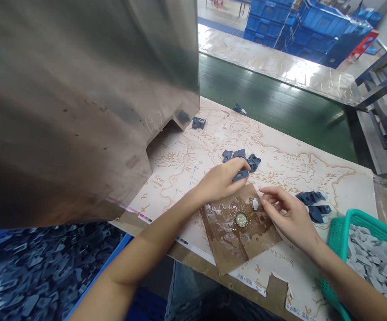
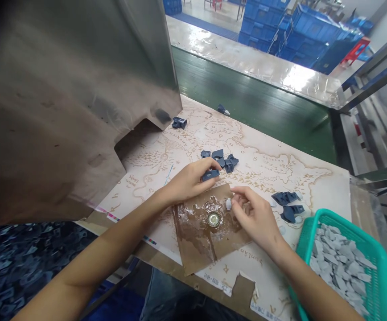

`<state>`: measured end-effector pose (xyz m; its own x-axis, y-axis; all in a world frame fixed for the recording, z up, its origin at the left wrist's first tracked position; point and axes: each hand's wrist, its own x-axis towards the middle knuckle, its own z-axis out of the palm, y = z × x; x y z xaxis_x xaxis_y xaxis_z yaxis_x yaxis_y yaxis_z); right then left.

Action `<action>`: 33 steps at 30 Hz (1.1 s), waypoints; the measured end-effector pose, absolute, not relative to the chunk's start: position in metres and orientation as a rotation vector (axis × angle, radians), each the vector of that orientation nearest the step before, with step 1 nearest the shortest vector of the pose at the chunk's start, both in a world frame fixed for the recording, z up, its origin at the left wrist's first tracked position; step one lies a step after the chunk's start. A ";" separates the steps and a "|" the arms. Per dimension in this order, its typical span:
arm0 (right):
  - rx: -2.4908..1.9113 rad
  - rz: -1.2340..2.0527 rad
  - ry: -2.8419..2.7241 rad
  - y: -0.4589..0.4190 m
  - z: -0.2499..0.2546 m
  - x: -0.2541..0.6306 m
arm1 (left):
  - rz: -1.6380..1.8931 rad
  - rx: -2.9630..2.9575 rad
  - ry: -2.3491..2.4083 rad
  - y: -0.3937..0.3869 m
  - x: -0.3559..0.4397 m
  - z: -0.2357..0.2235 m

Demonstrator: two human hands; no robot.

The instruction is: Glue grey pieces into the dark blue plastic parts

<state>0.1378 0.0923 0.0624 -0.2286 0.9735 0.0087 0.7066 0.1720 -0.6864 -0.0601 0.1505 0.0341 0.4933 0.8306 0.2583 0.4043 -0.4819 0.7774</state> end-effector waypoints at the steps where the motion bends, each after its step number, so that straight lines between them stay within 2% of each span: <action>1: -1.550 0.681 -2.121 0.095 0.066 0.143 | 0.852 2.088 1.016 0.151 -0.060 0.034; 6: -1.161 0.169 -2.752 0.111 0.078 0.164 | 0.824 2.134 1.025 0.150 -0.059 0.032; 8: -0.919 0.083 -2.895 0.117 0.074 0.164 | 0.783 2.154 1.015 0.149 -0.058 0.031; 10: -0.764 0.081 -2.977 0.123 0.067 0.160 | 0.742 2.166 1.007 0.150 -0.058 0.031; 13: -0.751 0.115 -2.959 0.129 0.058 0.156 | 0.687 2.172 1.022 0.151 -0.059 0.029; 20: -1.067 0.546 -2.590 0.115 0.066 0.151 | 0.496 2.211 1.025 0.154 -0.059 0.028; 26: -1.176 0.832 -2.623 0.088 0.073 0.124 | 0.395 2.228 1.028 0.155 -0.057 0.029; 30: -1.145 0.725 -2.713 0.087 0.064 0.120 | 0.410 2.222 1.044 0.155 -0.058 0.029; 33: -1.018 0.485 -2.818 0.088 0.058 0.121 | 0.438 2.234 1.033 0.156 -0.058 0.028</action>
